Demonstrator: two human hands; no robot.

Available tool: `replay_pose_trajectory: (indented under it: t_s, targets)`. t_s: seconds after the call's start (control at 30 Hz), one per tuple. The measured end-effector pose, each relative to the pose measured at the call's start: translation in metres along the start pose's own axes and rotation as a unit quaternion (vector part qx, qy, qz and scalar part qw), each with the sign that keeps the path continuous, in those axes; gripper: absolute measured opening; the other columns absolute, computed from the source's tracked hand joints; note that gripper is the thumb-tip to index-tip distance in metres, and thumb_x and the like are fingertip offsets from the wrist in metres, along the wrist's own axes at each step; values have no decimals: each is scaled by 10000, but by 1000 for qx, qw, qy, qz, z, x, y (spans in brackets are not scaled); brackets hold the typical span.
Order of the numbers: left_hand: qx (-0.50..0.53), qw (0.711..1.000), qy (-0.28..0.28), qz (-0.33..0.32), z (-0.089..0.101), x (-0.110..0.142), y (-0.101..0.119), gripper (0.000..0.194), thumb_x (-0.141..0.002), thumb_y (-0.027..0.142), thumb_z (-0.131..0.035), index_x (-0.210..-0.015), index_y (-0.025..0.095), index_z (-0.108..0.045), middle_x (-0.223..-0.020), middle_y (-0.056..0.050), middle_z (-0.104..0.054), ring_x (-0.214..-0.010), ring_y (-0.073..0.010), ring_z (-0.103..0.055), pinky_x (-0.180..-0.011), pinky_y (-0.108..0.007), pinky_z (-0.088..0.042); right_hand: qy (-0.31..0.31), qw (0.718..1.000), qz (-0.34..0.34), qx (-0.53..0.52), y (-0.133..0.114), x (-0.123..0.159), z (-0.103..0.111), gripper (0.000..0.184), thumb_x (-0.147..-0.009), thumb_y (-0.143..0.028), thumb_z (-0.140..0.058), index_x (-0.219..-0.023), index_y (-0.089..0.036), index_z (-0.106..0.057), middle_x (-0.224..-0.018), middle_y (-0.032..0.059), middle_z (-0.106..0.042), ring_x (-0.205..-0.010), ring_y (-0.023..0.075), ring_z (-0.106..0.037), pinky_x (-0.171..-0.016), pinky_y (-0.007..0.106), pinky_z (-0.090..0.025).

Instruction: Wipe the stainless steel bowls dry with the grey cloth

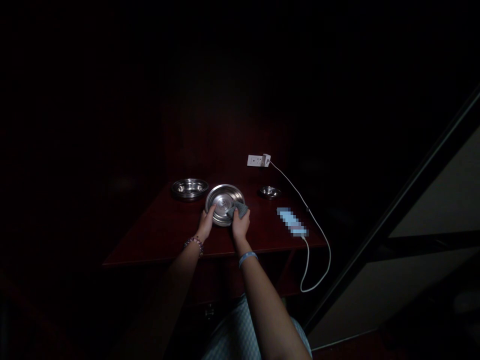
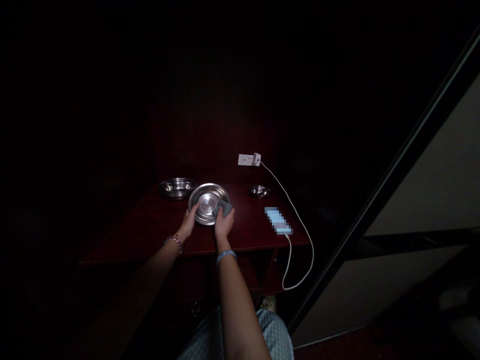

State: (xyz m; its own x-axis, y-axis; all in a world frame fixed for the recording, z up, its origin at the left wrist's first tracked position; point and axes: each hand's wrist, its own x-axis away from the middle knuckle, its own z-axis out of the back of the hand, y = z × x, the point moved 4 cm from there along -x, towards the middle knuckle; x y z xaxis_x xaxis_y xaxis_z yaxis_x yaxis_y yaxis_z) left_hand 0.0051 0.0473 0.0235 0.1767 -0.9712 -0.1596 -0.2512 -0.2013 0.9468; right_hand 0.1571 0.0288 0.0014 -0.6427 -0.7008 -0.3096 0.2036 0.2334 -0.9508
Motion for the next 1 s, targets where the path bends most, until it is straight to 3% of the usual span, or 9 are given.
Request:
replay_pose_trajectory:
  t_s: [1.0]
  targets:
    - [-7,1000,-9,-10,0,1,2,286,-861,329,-627,-1041,129,-724,-1144,-127,-754,-1134,-266,-680,-1041,-371,-494,7,1000,5,12,-3,2,2,321,-858,-403,-574,-1087,-178,-573,-1038,134,-731,-934,263,-708,-828,347,-533]
